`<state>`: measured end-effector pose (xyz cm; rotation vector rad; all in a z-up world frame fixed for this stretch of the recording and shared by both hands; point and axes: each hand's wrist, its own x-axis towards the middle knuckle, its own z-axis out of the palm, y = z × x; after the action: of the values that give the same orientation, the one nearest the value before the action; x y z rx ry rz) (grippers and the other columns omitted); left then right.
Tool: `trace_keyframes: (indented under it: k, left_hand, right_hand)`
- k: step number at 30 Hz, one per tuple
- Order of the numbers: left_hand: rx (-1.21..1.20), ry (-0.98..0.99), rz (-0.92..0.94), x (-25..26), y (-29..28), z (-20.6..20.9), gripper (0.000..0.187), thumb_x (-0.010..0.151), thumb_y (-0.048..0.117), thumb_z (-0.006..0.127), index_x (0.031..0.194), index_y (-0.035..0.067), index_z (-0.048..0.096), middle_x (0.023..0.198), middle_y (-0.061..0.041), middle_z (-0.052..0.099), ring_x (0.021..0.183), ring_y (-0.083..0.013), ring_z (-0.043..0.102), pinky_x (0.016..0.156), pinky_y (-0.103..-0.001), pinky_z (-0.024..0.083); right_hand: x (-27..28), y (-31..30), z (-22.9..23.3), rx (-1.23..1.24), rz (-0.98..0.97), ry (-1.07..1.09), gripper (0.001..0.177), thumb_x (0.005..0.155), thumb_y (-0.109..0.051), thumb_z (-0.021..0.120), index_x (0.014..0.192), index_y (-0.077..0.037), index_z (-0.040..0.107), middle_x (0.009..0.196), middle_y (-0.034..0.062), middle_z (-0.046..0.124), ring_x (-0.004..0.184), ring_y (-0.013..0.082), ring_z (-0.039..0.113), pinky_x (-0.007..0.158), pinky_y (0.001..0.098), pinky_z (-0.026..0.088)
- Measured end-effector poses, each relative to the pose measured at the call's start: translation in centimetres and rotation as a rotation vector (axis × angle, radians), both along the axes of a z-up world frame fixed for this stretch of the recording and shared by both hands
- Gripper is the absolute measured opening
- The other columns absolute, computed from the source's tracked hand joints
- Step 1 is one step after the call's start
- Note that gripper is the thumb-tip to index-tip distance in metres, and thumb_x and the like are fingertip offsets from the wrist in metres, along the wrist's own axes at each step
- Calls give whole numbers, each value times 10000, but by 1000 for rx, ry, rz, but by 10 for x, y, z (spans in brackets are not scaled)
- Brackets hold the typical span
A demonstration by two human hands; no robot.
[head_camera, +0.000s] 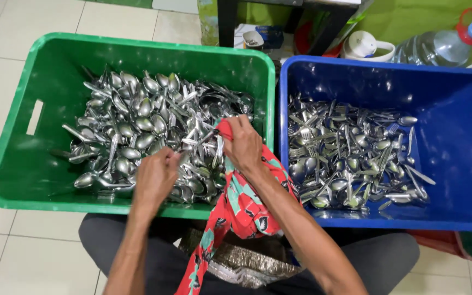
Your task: Picking individual spoons and forks from a bin, wiping them with a cloth, and sorting them.
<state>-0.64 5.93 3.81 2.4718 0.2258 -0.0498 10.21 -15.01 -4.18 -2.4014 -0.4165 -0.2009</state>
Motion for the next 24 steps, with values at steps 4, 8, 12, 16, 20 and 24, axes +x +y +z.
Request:
trace_keyframes:
  k: [4,8,12,16,20,24]
  left_hand:
    - [168,60,-70,4,32,34,230,1000,296,597,919,128,732,839,-179,719,888,-439,709,816,-566,533]
    - [295,-15,-139,25,40,43,224,998,281,599,928,110,726,902,-169,639,947,-434,669,840,-553,534]
    - [248,-189,-120,50,35,17,233,1002,313,628,919,107,697,853,-110,585,859,-353,666,781,-496,531]
    - [-203,-327,72,49,2,13,293,1062,279,611,1091,-12,604,965,-199,600,864,-343,682,778,-455,574]
    - [-320,-325,126,48,6,-6,123,993,117,678,1047,8,660,861,-162,639,778,-262,631,714,-373,522]
    - [-537,-253,230,43,-5,15,277,1074,203,572,1208,-39,578,973,-221,638,826,-295,636,754,-383,537]
  right_hand:
    - [-3,-5,10,214,-2,203,176,872,-313,713,1032,-241,705,865,52,599,877,361,693,771,458,542]
    - [-28,2,79,589,290,712,277,935,-306,672,1075,-70,714,730,53,697,732,165,650,845,353,521]
    - [-40,0,125,573,498,766,263,940,-225,727,707,-117,673,542,36,676,575,72,629,721,226,516]
    - [-24,-2,68,616,396,729,491,1025,-282,625,559,-127,651,477,35,633,488,72,570,655,211,509]
    - [-15,-7,18,538,367,752,513,1042,-372,581,587,-133,586,522,15,583,601,97,536,695,286,501]
    - [-15,-3,24,606,339,733,501,1071,-357,553,603,-181,525,513,-69,504,529,66,474,596,244,433]
